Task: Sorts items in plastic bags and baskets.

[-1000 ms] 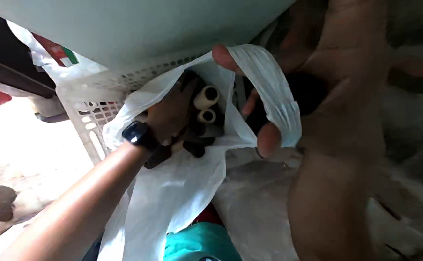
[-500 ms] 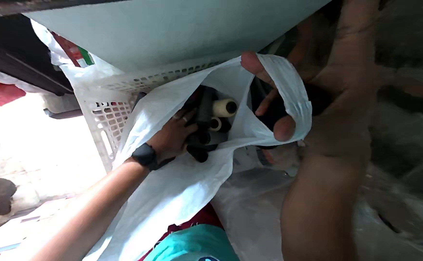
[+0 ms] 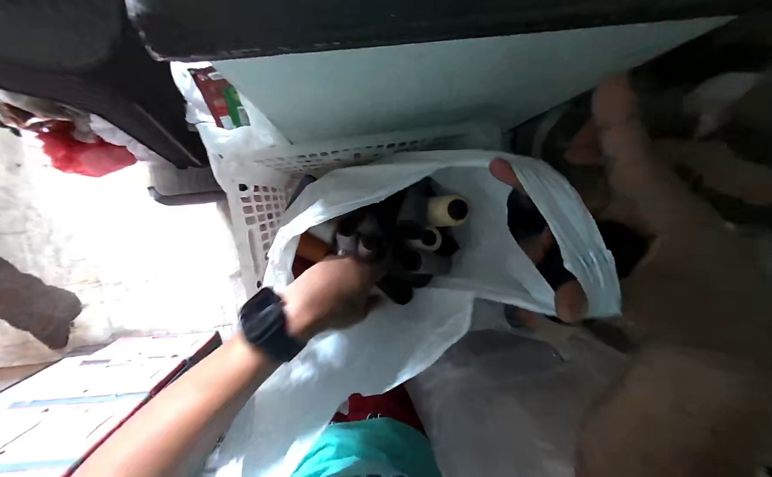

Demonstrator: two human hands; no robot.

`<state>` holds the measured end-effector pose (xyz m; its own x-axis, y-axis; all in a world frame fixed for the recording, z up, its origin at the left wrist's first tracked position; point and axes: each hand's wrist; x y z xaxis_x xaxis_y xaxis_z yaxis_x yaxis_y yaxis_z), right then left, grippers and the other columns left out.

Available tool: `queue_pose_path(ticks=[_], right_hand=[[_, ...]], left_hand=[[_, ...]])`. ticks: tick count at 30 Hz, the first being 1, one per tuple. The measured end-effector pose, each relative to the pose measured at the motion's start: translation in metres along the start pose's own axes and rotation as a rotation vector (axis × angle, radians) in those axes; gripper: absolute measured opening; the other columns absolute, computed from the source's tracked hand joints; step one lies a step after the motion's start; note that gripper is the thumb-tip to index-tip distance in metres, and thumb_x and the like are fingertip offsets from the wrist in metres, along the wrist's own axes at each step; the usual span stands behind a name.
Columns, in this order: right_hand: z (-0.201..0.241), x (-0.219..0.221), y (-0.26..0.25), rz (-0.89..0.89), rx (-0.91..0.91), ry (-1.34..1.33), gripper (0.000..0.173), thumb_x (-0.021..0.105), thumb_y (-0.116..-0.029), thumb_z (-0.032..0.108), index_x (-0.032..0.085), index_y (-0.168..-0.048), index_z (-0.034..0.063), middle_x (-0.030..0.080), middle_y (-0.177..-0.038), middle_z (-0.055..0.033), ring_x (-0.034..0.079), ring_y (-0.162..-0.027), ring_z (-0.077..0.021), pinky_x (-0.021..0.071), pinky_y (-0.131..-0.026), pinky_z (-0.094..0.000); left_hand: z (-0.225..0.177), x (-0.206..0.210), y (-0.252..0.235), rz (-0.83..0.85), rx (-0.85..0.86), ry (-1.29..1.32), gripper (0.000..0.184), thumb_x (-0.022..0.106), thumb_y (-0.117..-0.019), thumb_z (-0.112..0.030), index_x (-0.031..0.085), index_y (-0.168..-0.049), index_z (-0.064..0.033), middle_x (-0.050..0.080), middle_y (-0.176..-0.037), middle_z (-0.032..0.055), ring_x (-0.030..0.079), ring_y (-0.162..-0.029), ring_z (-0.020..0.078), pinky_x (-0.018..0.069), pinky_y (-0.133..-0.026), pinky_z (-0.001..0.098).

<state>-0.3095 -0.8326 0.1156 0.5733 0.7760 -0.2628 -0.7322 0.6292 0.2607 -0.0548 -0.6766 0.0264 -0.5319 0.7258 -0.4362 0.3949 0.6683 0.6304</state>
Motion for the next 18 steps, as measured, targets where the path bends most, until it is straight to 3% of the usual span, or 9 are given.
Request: queue_pose_path(ticks=[2, 4, 7, 9, 11, 13, 14, 16, 18], right_hand=[[0.003, -0.005, 0.018, 0.088, 0.059, 0.172, 0.107, 0.083, -0.0736, 0.053, 0.028, -0.164, 0.0355, 0.058, -0.144, 0.0144, 0.064, -0.107, 0.0033, 0.0579, -0.087, -0.0194], [-0.001, -0.009, 0.033, 0.115, -0.014, 0.342, 0.08, 0.076, -0.0785, 0.064, 0.055, -0.15, 0.033, 0.065, -0.137, 0.0112, 0.06, -0.116, 0.0052, 0.0523, -0.098, -0.0191], [-0.008, -0.008, 0.042, 0.03, -0.047, 0.285, 0.059, 0.079, -0.0816, 0.058, 0.072, -0.128, 0.0236, 0.071, -0.125, 0.0065, 0.065, -0.113, -0.0001, 0.0549, -0.097, -0.0207], [-0.001, 0.001, 0.039, -0.104, 0.026, 0.335, 0.059, 0.08, -0.0829, 0.051, 0.071, -0.126, 0.0114, 0.073, -0.114, 0.0019, 0.067, -0.098, 0.0003, 0.0567, -0.086, -0.0183], [0.014, 0.02, 0.025, -0.201, 0.097, 0.517, 0.053, 0.075, -0.0882, 0.051, 0.07, -0.121, 0.0085, 0.073, -0.105, -0.0016, 0.067, -0.089, -0.0015, 0.0575, -0.078, -0.0216], [0.029, 0.051, 0.016, -0.126, 0.149, 0.661, 0.043, 0.072, -0.091, 0.044, 0.074, -0.115, 0.0086, 0.075, -0.099, -0.0078, 0.071, -0.084, -0.0144, 0.0602, -0.075, -0.0388], [0.031, 0.068, 0.011, -0.032, 0.166, 0.685, 0.038, 0.072, -0.0904, 0.039, 0.075, -0.115, 0.0103, 0.076, -0.099, -0.0092, 0.072, -0.084, -0.0205, 0.0598, -0.075, -0.0475], [0.027, 0.093, 0.012, 0.166, 0.219, 0.662, 0.034, 0.072, -0.0906, 0.028, 0.074, -0.122, 0.016, 0.075, -0.108, -0.0043, 0.072, -0.088, -0.0176, 0.0608, -0.078, -0.0452], [0.023, 0.09, 0.025, 0.167, 0.302, 0.731, 0.033, 0.072, -0.092, 0.022, 0.074, -0.124, 0.014, 0.074, -0.11, -0.0098, 0.072, -0.088, -0.0234, 0.0598, -0.079, -0.05]], left_hand=[[0.001, -0.015, 0.06, -0.114, 0.158, 0.311, 0.032, 0.055, -0.1061, -0.028, 0.067, -0.134, -0.0172, 0.072, -0.121, 0.0032, 0.069, -0.109, 0.0155, 0.0557, -0.097, 0.0427], [0.026, 0.0, 0.115, -0.443, 0.309, 0.769, 0.028, 0.048, -0.1075, -0.016, 0.07, -0.124, -0.0113, 0.072, -0.121, 0.0053, 0.07, -0.111, 0.0164, 0.0581, -0.1, 0.0369], [0.07, 0.059, 0.166, -1.033, 0.045, 0.967, 0.022, 0.057, -0.0932, -0.008, 0.067, -0.079, -0.0215, 0.069, -0.083, -0.0078, 0.066, -0.077, 0.0051, 0.0571, -0.072, 0.0238], [0.077, 0.099, 0.179, -1.08, -0.093, 0.922, 0.023, 0.054, -0.0831, -0.004, 0.061, -0.069, -0.0207, 0.064, -0.075, -0.0109, 0.061, -0.07, 0.0004, 0.0525, -0.066, 0.0195], [0.046, 0.104, 0.169, -0.967, 0.121, 1.023, 0.008, 0.068, -0.0907, -0.016, 0.071, -0.093, -0.023, 0.069, -0.1, -0.0117, 0.064, -0.091, -0.0008, 0.0555, -0.079, 0.0191], [-0.003, 0.095, 0.137, -0.931, 0.377, 1.011, 0.05, 0.077, -0.0903, -0.028, 0.062, -0.137, -0.0193, 0.055, -0.145, -0.0012, 0.054, -0.132, 0.0108, 0.0503, -0.109, 0.0309], [-0.018, 0.084, 0.113, -0.965, 0.433, 0.919, 0.068, 0.079, -0.0872, -0.035, 0.054, -0.147, -0.0148, 0.044, -0.157, 0.0064, 0.045, -0.143, 0.0181, 0.0437, -0.117, 0.0382], [-0.032, 0.061, 0.06, -1.013, 0.333, 0.602, 0.076, 0.081, -0.0846, -0.04, 0.052, -0.152, -0.0204, 0.036, -0.164, 0.0119, 0.038, -0.15, 0.0276, 0.0395, -0.119, 0.0518], [-0.032, 0.043, 0.005, -0.909, 0.203, 0.329, 0.067, 0.071, -0.094, -0.043, 0.045, -0.156, -0.0392, 0.025, -0.171, 0.0034, 0.026, -0.156, 0.028, 0.0326, -0.12, 0.0583]])
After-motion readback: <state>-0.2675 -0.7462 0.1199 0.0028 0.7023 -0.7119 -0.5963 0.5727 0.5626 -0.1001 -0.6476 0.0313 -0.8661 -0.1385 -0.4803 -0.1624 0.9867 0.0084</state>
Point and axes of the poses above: each hand's wrist, its own y-axis away from the middle knuckle, its own x-axis out of the palm, z = x × y
